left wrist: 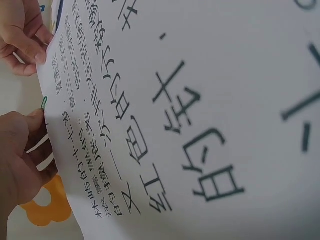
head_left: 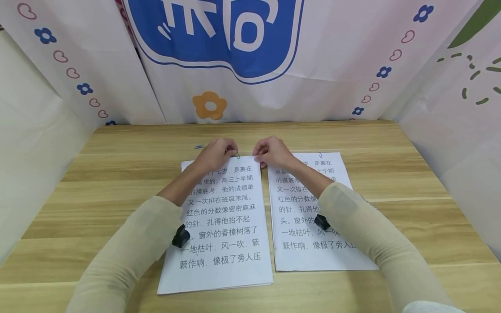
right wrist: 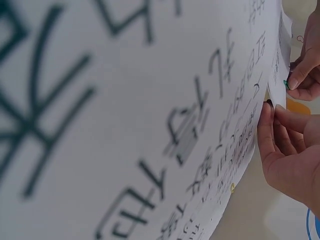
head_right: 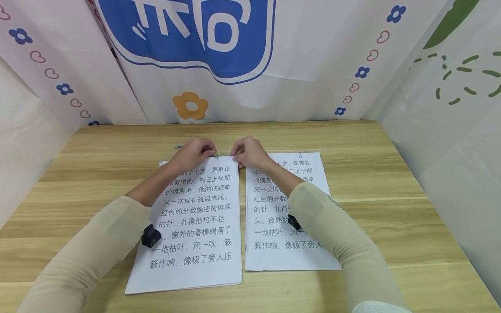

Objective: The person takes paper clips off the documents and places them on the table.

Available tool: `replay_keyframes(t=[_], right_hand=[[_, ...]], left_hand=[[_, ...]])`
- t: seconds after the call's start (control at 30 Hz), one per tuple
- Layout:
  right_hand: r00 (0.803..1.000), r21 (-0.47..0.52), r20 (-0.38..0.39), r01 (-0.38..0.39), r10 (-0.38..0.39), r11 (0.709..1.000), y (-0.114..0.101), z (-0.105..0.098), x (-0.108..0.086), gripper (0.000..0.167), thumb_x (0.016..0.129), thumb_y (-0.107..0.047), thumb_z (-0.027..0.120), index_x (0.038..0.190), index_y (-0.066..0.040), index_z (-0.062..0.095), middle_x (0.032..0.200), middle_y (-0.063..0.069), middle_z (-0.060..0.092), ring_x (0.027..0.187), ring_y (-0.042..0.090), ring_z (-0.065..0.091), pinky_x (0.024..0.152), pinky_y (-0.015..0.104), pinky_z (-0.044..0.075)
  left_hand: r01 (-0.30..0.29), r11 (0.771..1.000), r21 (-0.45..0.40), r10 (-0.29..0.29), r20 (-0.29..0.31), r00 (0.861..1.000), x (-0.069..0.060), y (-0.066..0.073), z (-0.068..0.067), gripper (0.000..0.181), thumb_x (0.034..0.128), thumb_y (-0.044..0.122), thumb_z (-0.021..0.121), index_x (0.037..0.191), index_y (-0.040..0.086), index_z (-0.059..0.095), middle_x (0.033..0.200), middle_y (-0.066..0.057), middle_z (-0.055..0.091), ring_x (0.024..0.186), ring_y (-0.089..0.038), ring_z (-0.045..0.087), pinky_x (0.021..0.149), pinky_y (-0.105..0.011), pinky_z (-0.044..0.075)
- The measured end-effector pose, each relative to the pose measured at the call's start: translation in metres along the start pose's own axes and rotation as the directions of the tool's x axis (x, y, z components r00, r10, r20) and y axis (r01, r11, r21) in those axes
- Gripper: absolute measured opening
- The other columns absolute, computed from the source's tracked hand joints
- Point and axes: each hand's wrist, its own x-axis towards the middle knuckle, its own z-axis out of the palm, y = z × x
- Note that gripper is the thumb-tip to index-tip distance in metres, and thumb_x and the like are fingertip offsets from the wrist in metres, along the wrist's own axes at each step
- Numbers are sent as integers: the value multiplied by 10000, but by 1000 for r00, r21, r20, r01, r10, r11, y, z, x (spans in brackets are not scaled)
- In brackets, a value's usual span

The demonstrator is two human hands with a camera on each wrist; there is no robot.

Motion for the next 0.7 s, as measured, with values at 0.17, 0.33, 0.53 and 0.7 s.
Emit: replay_keyframes(t=[0.17, 0.33, 0.53, 0.7], right_hand=[[1000, -3, -3, 1, -1, 1000, 0, 0, 0, 51, 932, 74, 697, 981, 64, 706, 869, 169, 716, 668, 194, 673, 674, 293, 614], [1000, -11, -6, 1, -1, 1000, 0, 1, 1, 48, 934, 65, 701, 981, 56, 709, 870, 165, 721, 661, 185, 670, 665, 284, 610], [1000, -13, -7, -3, 3, 1000, 0, 1, 0, 48, 933, 66, 702, 980, 57, 710, 876, 172, 725, 659, 181, 668, 665, 284, 610], [1000, -9, -6, -3, 3, 1000, 0, 1, 0, 56, 930, 76, 699, 985, 68, 708, 876, 174, 721, 664, 183, 668, 670, 289, 614]], left_hand=[[-8, 999, 38, 8, 21, 1000, 0, -1, -1, 122, 1047, 58, 585, 1068, 14, 697, 1023, -127, 684, 942, -258, 644, 862, -365, 559], [-12, 999, 53, 10, 23, 1000, 0, -3, -2, 113, 1038, 59, 601, 1059, 13, 703, 1025, -127, 691, 940, -255, 647, 867, -365, 557], [-16, 999, 50, 15, 24, 1000, 0, -2, -2, 108, 1035, 52, 604, 1049, 8, 702, 1021, -134, 688, 942, -261, 646, 865, -364, 557], [-13, 999, 35, 13, 18, 1000, 0, -2, -1, 125, 1043, 48, 589, 1037, 1, 704, 1013, -144, 687, 942, -268, 643, 864, -366, 553]])
